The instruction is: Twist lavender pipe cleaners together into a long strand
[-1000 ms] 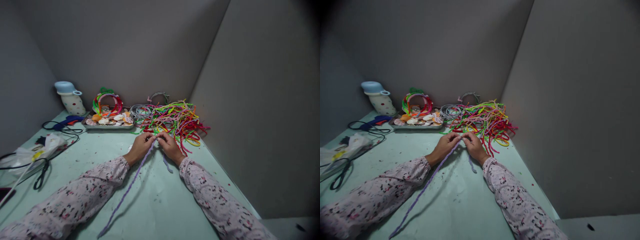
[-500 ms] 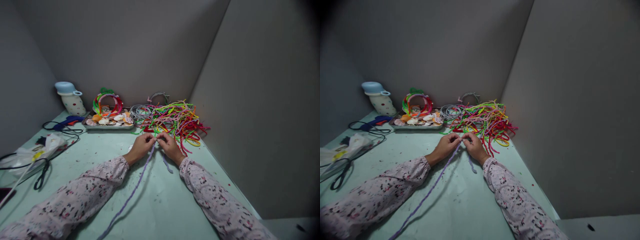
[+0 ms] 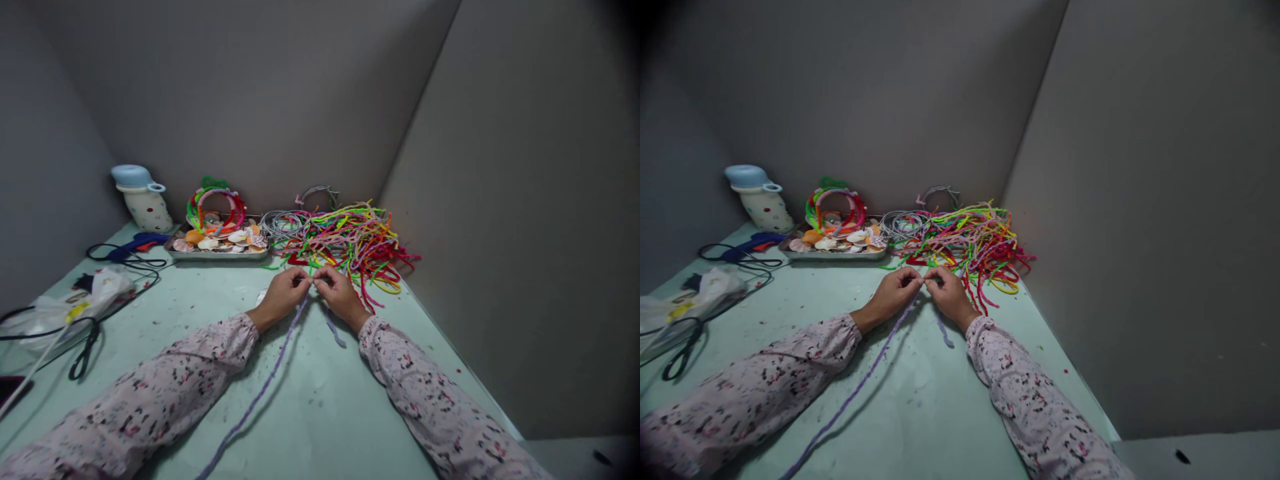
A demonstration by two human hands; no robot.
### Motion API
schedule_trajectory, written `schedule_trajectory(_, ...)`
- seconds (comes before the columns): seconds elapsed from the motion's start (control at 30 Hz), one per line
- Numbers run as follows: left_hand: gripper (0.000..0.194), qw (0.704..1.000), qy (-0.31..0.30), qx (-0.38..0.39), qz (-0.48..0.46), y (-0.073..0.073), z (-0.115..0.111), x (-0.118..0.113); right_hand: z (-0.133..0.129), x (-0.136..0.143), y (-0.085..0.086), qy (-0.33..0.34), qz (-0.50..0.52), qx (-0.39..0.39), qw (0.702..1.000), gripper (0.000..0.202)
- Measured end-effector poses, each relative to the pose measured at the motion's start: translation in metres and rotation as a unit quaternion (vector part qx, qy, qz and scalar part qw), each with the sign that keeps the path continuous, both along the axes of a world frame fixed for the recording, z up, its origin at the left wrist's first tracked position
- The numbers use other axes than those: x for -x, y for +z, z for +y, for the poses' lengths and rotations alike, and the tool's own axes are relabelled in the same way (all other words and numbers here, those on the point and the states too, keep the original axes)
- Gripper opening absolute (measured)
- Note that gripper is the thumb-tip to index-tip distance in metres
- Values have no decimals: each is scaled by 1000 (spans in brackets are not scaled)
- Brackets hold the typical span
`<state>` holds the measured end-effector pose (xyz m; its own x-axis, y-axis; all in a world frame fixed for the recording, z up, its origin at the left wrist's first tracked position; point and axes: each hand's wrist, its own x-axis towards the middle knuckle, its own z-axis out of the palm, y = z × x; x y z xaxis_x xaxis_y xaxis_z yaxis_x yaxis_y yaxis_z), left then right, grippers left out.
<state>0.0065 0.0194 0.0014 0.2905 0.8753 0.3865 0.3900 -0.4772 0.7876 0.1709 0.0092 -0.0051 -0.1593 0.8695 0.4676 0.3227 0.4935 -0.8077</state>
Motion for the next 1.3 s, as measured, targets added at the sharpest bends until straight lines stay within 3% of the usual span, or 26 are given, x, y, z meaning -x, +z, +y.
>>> schedule_trajectory(0.43,14,999,13,-43,30,4,-4,-2,2,-1,-2,11,23,9,1000,10)
schedule_trajectory(0.67,14,1000,-15,-20,-6,0,-3,-1,4,-2,-4,2,29,12,1000,9)
schedule_trajectory(1.3,10,999,-15,-39,4,1,-2,-2,4,-2,-3,3,45,17,999,10)
